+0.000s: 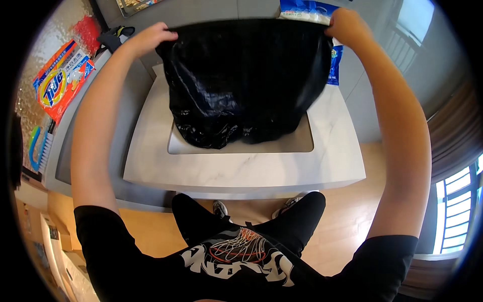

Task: The person washes a garment in a sink by soaking it in water, pouring laundry detergent onto it from a bag, scrubbing the fabric by hand, and rinsing it in the sink.

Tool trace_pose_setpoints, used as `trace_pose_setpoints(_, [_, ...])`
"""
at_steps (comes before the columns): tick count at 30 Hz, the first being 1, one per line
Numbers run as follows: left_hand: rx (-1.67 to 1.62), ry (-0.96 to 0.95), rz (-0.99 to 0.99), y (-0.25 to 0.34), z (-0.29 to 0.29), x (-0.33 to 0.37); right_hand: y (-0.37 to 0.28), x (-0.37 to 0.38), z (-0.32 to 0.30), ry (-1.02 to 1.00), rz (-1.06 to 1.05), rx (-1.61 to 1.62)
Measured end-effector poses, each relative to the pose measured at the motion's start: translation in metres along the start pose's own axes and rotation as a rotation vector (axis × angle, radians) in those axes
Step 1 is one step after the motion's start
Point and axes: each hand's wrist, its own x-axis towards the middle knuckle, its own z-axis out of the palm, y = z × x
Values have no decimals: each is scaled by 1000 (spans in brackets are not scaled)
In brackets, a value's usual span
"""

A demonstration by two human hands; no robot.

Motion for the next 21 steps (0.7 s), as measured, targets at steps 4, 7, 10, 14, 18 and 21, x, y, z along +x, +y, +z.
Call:
trace_pose_setpoints(4, [277, 591, 124, 35, -46, 26, 32, 43, -47, 399, -88, 56])
trace_pose_setpoints(7, [244, 812, 193, 87, -78, -7, 9, 45, -93, 710, -84, -57])
trace_pose_setpoints(10, [271, 770, 198, 96, -102, -19, -6, 28, -147, 632, -18, 115])
trace_pose_setpoints(14, [-317, 616, 117, 86, -102, -23, -20, 10, -145, 568, 27, 191])
trace_pose_setpoints(18, [-486, 485, 138, 54, -61, -22, -21, -21, -135, 230, 81, 217])
trace_pose_setpoints(21, [-359, 417, 427, 16, -31, -38, 48, -14, -44, -73, -327, 693])
